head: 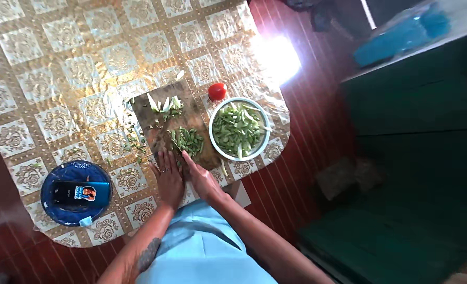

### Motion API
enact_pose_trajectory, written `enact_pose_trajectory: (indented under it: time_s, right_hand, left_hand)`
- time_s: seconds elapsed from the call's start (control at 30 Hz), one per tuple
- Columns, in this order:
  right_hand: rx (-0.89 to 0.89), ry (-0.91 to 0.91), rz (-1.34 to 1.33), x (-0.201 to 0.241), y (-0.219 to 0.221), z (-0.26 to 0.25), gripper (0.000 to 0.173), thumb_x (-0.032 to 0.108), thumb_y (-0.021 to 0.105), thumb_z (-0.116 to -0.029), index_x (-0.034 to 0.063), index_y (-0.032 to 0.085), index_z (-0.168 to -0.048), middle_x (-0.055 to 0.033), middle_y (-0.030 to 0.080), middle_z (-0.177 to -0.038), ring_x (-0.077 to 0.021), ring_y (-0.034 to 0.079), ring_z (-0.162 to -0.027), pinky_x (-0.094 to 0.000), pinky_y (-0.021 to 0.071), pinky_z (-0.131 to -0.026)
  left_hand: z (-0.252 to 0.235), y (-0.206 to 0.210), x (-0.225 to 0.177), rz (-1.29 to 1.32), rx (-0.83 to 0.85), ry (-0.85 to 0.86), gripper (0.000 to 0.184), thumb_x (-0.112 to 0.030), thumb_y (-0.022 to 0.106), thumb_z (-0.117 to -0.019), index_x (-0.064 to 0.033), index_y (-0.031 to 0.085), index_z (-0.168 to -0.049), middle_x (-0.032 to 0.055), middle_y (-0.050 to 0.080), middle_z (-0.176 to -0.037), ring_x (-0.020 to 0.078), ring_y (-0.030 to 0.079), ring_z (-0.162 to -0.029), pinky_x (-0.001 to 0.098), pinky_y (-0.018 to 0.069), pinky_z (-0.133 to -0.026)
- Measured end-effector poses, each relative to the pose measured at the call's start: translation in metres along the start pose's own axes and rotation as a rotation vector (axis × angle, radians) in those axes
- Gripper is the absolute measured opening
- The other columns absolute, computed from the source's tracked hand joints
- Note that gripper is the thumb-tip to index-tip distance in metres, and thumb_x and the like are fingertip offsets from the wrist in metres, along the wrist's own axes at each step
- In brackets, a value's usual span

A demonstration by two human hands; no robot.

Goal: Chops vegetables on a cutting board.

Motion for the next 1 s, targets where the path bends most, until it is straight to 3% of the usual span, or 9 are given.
enact_pose_trajectory:
  time_s: [0.1,0.27,0.4,0.5,0.6,0.8,0.87,0.93,1.0]
  right_hand:
    - [-0.046,-0.08,-0.003,-0.001,-0.01,0.011,0.058,0.01,0.038,-0.1079,0.0207,0.027,-0.164,-0.0237,0.068,-0.121,-0.04,0.072,-0.093,-0.054,0.0581,-0.084]
    - [-0.012,-0.148,0.008,-0.006,-0.022,0.024,0.062,0.005,0.039,-0.1048,0.018,0.027,-0.164,-0.0242,0.068,-0.118,-0.0388,0.072,-0.086,-0.0529,0.0586,-0.077]
    - [0.109,-0.189,0.05,-0.013,-0.016,0.021,0.063,0.005,0.038,-0.1055,0.0215,0.024,-0.165,-0.0243,0.067,-0.12,-0.0394,0.072,-0.088,-0.0527,0.0586,-0.079]
    - [0.191,-0.191,0.12,-0.016,-0.01,0.017,0.064,0.006,0.037,-0.1063,0.0226,0.021,-0.166,-0.0241,0.066,-0.122,-0.0384,0.072,-0.089,-0.0516,0.0582,-0.08]
    - [0.274,-0.133,0.205,-0.02,-0.002,0.017,0.067,0.005,0.036,-0.1061,0.0232,0.013,-0.167,-0.0242,0.063,-0.128,-0.0388,0.071,-0.093,-0.0516,0.0577,-0.084]
    - [0.317,-0.084,0.168,0.004,0.01,-0.008,0.066,0.01,0.034,-0.1096,0.0262,0.005,-0.167,-0.0248,0.063,-0.127,-0.0407,0.07,-0.102,-0.0544,0.0555,-0.091]
    - [0.251,-0.125,0.087,0.006,0.013,-0.021,0.064,0.015,0.035,-0.111,0.0295,0.006,-0.167,-0.0229,0.069,-0.117,-0.0399,0.072,-0.097,-0.056,0.0569,-0.088]
    - [0.237,-0.11,0.108,-0.006,0.015,-0.012,0.067,0.014,0.036,-0.11,0.032,0.006,-0.167,-0.0226,0.067,-0.121,-0.0398,0.072,-0.095,-0.0558,0.0573,-0.086]
    - [0.228,-0.087,0.175,-0.017,0.014,0.004,0.067,0.009,0.037,-0.1073,0.0264,0.011,-0.167,-0.0243,0.067,-0.121,-0.0414,0.071,-0.094,-0.0555,0.0572,-0.084]
  left_hand:
    - [-0.003,-0.003,-0.008,0.148,0.01,-0.058,0.062,-0.026,0.036,-0.1078,0.0081,0.027,-0.158,0.0259,0.025,-0.166,0.0397,0.02,-0.157,0.0684,0.0134,-0.122]
    - [0.014,-0.026,0.003,0.326,-0.086,-0.147,0.065,-0.029,0.036,-0.1068,0.011,0.025,-0.157,0.0309,0.023,-0.165,0.0427,0.025,-0.154,0.0625,0.0169,-0.125]
    - [0.027,-0.006,-0.004,0.232,-0.049,-0.189,0.069,-0.037,0.037,-0.1079,0.0119,0.028,-0.156,0.0315,0.027,-0.163,0.0445,0.029,-0.152,0.0639,0.0214,-0.123]
    - [0.028,0.01,-0.01,0.12,-0.116,-0.167,0.058,-0.025,0.04,-0.1067,0.0081,0.037,-0.154,0.0255,0.034,-0.163,0.0436,0.031,-0.152,0.0648,0.0239,-0.121]
    - [0.03,0.017,-0.013,0.016,-0.167,-0.178,0.052,-0.024,0.038,-0.109,0.003,0.043,-0.153,0.0182,0.038,-0.163,0.0359,0.033,-0.153,0.0619,0.0234,-0.122]
    - [0.028,0.014,-0.016,-0.042,-0.184,-0.18,0.052,-0.018,0.039,-0.1058,0.0008,0.044,-0.154,0.0153,0.039,-0.163,0.031,0.035,-0.152,0.0579,0.0264,-0.122]
    - [0.029,0.017,-0.015,-0.044,-0.17,-0.19,0.055,-0.018,0.039,-0.1051,-0.0003,0.038,-0.157,0.0138,0.034,-0.166,0.029,0.03,-0.155,0.0575,0.023,-0.124]
    - [0.029,0.017,-0.015,-0.041,-0.16,-0.198,0.054,-0.018,0.039,-0.1062,-0.0001,0.039,-0.157,0.0147,0.035,-0.165,0.0302,0.032,-0.154,0.0582,0.0238,-0.123]
    - [0.025,0.013,-0.015,-0.052,-0.171,-0.197,0.05,-0.016,0.042,-0.1065,0.0014,0.044,-0.154,0.0167,0.04,-0.162,0.0324,0.036,-0.152,0.0585,0.027,-0.122]
Point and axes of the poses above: each hand's wrist, its own z-axis away from the middle knuckle, its own y-axis out of the palm, x = y × z, the point moved 9 cm from there along -z, towards the middle knuckle
